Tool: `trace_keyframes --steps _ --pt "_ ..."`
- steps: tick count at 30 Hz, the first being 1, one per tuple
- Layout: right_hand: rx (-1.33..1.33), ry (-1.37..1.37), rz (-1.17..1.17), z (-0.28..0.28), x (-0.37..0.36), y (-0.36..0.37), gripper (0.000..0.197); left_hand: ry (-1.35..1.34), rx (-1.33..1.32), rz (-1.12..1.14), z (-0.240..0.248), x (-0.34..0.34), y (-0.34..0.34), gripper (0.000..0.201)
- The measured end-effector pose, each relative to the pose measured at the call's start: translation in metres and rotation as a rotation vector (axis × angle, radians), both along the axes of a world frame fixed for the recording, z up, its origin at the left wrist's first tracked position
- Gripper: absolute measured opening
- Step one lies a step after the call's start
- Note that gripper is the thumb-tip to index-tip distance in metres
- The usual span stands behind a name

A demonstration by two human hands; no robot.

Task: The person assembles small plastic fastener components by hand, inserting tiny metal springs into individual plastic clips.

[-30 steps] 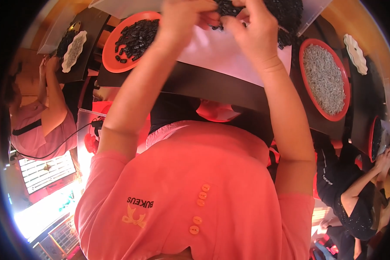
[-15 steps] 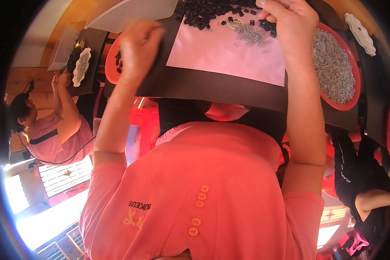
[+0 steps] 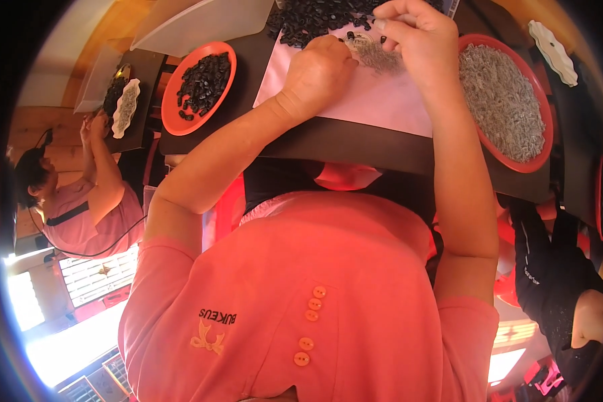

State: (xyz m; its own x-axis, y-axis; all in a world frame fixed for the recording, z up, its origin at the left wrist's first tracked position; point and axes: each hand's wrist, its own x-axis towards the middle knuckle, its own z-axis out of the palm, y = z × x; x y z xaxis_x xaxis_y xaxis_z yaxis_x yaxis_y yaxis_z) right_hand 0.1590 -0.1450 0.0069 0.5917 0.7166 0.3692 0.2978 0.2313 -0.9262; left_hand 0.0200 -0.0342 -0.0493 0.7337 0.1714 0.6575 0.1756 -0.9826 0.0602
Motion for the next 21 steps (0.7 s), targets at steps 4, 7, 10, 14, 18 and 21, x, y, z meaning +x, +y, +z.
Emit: trace_keyframes --steps 4,7,10,14,18,21 --pt "-0.239 -0.062 0.132 -0.006 -0.004 0.005 0.017 -0.042 -0.808 0.015 0.020 -0.005 0.002 0.015" --pt "-0.055 0.038 0.273 -0.004 -0.022 0.010 0.020 -0.254 -1.679 -0.093 0.059 -0.006 -0.001 0.018" --pt "0.035 -0.056 0.118 -0.003 -0.023 0.012 0.018 -0.285 -1.855 -0.168 0.067 0.000 -0.004 0.018" --pt "0.071 -0.148 0.078 -0.012 -0.017 0.014 0.013 -0.280 -2.069 -0.237 0.069 0.007 0.003 0.017" --pt "0.157 -0.396 -0.031 -0.008 -0.023 0.015 0.008 -0.329 -2.109 -0.306 0.065 0.016 0.004 0.015" --pt "0.162 -0.356 -0.085 -0.010 -0.017 0.016 0.007 -0.290 -2.087 -0.257 0.069 0.018 0.001 0.018"
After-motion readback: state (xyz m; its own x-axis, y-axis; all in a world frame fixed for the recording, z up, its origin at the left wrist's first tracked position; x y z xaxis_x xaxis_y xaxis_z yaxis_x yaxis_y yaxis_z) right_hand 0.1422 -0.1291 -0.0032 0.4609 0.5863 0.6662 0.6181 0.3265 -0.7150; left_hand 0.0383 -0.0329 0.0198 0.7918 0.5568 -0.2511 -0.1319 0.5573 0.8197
